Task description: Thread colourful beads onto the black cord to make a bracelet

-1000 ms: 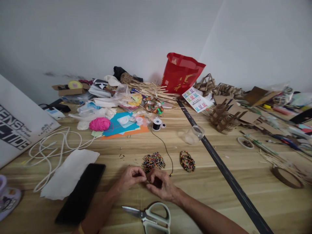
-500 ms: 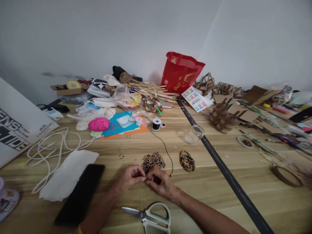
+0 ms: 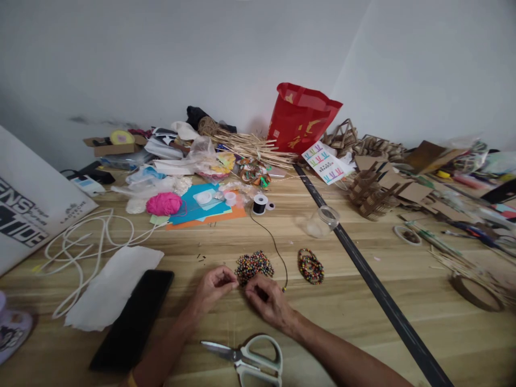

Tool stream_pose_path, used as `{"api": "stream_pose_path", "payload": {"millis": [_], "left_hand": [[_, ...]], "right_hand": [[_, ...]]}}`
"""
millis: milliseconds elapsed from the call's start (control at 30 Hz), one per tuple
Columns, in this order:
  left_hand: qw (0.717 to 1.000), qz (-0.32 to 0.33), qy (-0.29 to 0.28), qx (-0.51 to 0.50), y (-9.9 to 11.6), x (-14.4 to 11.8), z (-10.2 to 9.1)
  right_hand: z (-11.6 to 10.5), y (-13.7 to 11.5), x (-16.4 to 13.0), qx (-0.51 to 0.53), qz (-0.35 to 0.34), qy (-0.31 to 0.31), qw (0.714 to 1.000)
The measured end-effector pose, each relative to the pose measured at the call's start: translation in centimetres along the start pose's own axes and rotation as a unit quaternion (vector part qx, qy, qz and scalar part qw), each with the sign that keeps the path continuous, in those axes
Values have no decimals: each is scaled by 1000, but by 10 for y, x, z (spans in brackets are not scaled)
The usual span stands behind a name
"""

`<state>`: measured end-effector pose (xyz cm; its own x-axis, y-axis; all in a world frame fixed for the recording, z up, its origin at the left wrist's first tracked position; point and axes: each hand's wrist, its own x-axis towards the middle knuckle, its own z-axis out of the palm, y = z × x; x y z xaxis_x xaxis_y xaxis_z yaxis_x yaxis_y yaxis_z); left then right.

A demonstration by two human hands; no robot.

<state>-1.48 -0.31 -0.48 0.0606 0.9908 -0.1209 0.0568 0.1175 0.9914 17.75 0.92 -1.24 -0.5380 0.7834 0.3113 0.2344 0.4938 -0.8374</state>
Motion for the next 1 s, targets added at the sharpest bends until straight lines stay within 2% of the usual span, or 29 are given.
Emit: {"api": "stream_pose_path", "payload": {"millis": [133, 200, 300, 433, 600, 1000], "left_hand": [[997, 21, 73, 21, -2, 0, 0], [995, 35, 80, 49, -4, 0, 1], [984, 92, 81, 127, -7, -1, 3], [963, 144, 60, 218, -8, -3, 4], [942, 157, 41, 295, -7, -4, 4], [898, 170, -10, 405, 2, -9, 8]], "right_hand": [[1, 2, 1, 30, 46, 36, 998], [1, 3, 2, 45, 62, 48, 996], [2, 4, 2, 58, 71, 54, 994], [2, 3, 2, 66, 78, 53, 993], [2, 5, 2, 82, 90, 55, 991], [2, 7, 4, 135, 112, 61, 983]]}}
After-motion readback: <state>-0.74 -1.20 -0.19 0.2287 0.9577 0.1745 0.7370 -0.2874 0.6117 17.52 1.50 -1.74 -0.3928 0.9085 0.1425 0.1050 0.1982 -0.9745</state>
